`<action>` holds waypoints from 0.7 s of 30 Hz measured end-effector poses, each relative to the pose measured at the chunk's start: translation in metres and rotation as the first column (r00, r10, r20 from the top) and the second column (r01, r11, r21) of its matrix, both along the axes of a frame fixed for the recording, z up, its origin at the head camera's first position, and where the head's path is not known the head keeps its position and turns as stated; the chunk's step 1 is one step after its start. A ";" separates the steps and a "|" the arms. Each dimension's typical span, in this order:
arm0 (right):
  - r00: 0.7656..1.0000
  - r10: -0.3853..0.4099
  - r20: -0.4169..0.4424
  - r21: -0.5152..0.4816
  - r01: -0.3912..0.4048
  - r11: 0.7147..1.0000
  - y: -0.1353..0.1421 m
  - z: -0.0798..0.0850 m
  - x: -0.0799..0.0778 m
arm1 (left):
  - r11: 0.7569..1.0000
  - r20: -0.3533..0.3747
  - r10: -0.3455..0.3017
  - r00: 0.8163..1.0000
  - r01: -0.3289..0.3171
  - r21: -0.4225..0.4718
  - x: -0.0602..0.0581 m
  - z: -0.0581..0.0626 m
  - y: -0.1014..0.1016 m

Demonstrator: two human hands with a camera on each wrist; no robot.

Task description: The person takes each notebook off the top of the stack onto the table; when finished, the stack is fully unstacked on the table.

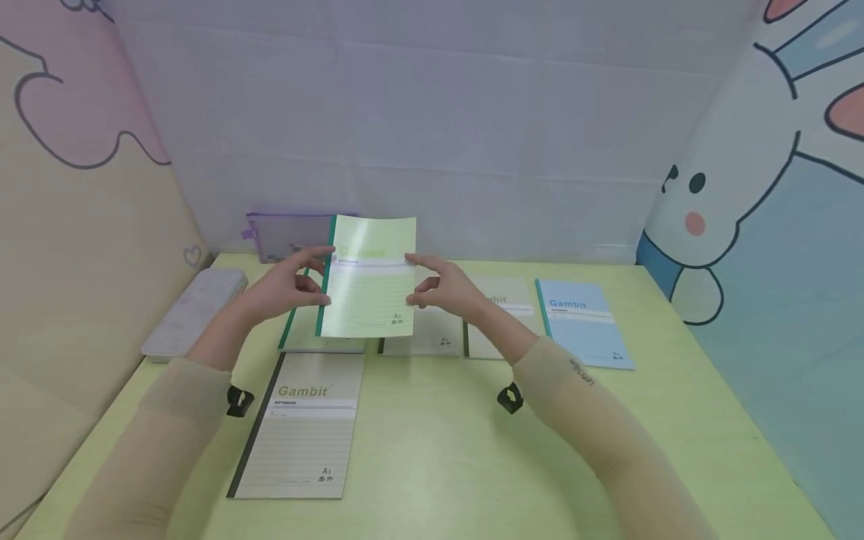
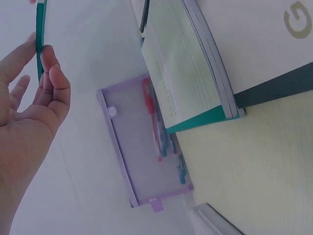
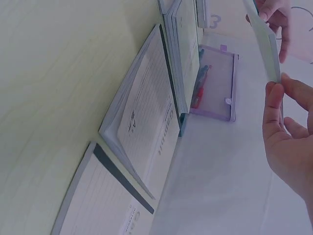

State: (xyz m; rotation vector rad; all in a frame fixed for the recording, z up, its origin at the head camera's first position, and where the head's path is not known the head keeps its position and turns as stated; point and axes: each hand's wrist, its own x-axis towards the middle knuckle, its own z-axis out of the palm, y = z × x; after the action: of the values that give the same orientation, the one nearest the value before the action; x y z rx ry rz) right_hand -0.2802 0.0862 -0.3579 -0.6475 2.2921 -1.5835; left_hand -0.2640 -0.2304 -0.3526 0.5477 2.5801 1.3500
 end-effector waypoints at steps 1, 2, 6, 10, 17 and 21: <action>1.000 0.004 -0.010 0.010 -0.004 1.000 0.003 0.002 0.002 | 1.000 0.000 -0.009 1.000 0.009 -0.004 0.003 0.002 0.002; 1.000 0.004 -0.020 0.023 -0.004 1.000 0.006 0.003 0.005 | 1.000 -0.003 -0.017 1.000 0.017 -0.008 0.006 0.003 0.004; 0.998 0.015 -0.062 0.049 -0.012 0.999 0.017 0.006 0.016 | 0.999 -0.013 -0.041 0.999 0.041 -0.012 0.016 0.007 0.013; 0.997 0.030 -0.077 0.065 -0.025 0.998 0.029 0.004 0.031 | 0.996 -0.057 -0.069 0.996 0.065 -0.055 0.024 0.006 0.024; 0.984 0.032 -0.174 0.138 -0.008 0.990 0.047 -0.002 0.060 | 0.988 -0.163 -0.102 0.981 0.081 -0.132 0.046 -0.001 0.041; 0.957 0.036 -0.288 0.246 0.037 0.969 0.053 -0.007 0.077 | 0.989 -0.174 -0.080 0.981 0.057 -0.133 0.062 -0.009 0.050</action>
State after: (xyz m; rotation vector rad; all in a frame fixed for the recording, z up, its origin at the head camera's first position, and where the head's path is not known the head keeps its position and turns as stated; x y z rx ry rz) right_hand -0.2035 0.1394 -0.3652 -0.8602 2.6442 -1.2363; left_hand -0.2020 -0.1802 -0.3613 0.7606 2.7368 1.1528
